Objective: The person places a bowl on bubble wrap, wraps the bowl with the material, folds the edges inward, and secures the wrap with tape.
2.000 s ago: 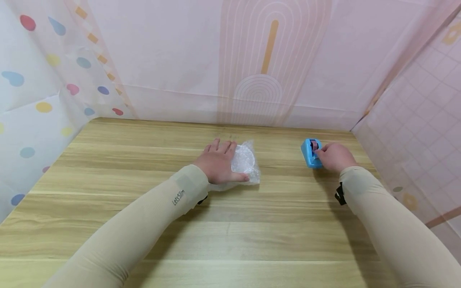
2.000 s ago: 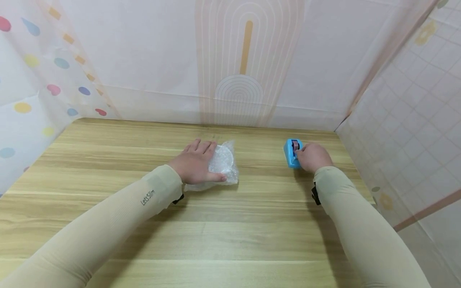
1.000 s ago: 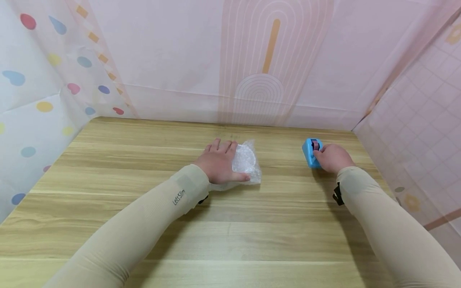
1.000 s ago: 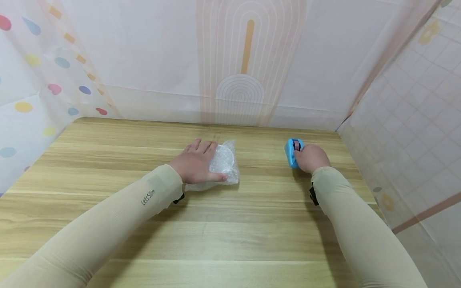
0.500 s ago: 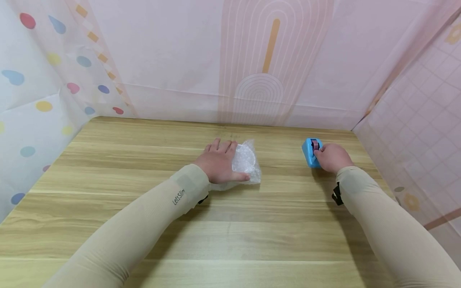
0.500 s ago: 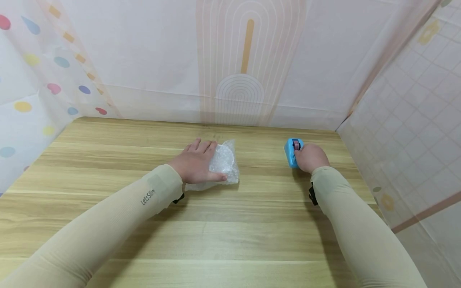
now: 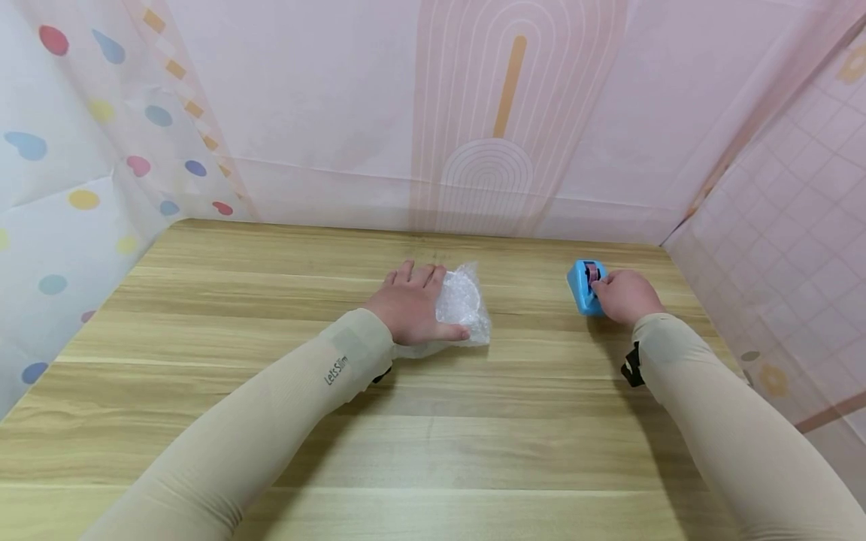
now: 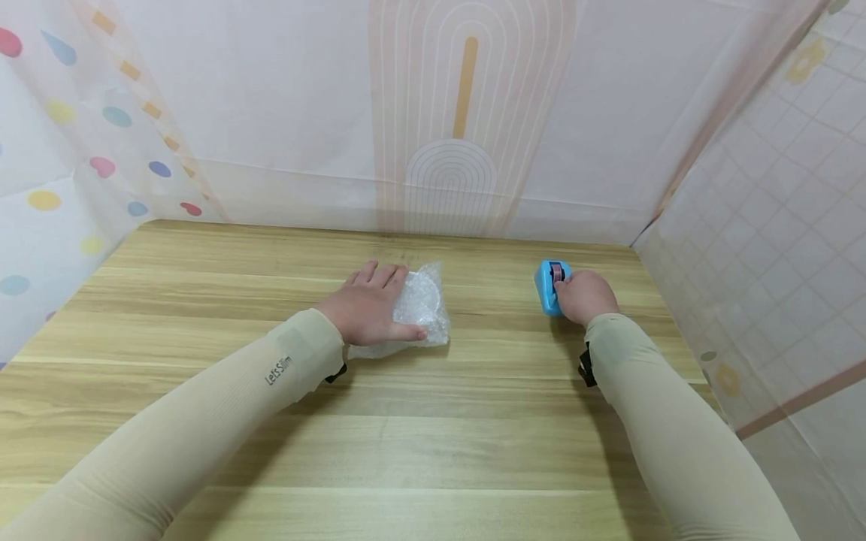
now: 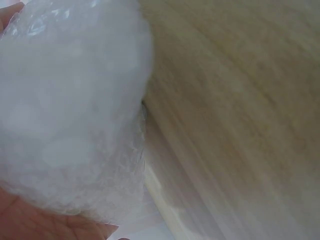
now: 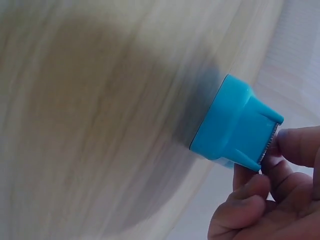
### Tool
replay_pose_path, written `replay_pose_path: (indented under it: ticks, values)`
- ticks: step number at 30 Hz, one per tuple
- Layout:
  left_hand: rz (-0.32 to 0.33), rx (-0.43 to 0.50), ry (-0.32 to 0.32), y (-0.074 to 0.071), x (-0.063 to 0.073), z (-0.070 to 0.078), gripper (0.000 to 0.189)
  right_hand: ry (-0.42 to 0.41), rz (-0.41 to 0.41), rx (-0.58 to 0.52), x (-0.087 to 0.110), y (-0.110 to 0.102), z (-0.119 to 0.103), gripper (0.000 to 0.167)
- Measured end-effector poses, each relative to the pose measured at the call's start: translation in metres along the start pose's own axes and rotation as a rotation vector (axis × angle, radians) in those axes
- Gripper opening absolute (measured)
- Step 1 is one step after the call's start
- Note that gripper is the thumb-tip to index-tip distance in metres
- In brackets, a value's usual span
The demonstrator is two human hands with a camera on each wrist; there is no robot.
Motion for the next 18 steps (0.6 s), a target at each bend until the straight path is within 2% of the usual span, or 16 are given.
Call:
replay_pose_path:
  ticks: [6,18]
  values:
    - [0.005,0.005,0.0,-0.0001,0.0008,0.0003,0.127,0.042,0.011,-0.064,0.0053,-0.0017,-0.0033,0.046]
    - [0.001,0.004,-0.005,0.0002,0.0009,0.0003,0.127,0.086,0.02,-0.281,0.0077,0.0015,-0.0057,0.042]
Point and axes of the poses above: each hand's wrist, its own x-axis away from the middle knuckle, its own y-axis out of the palm, z = x × y, the point moved 2 cm from there along -x, towards the middle knuckle
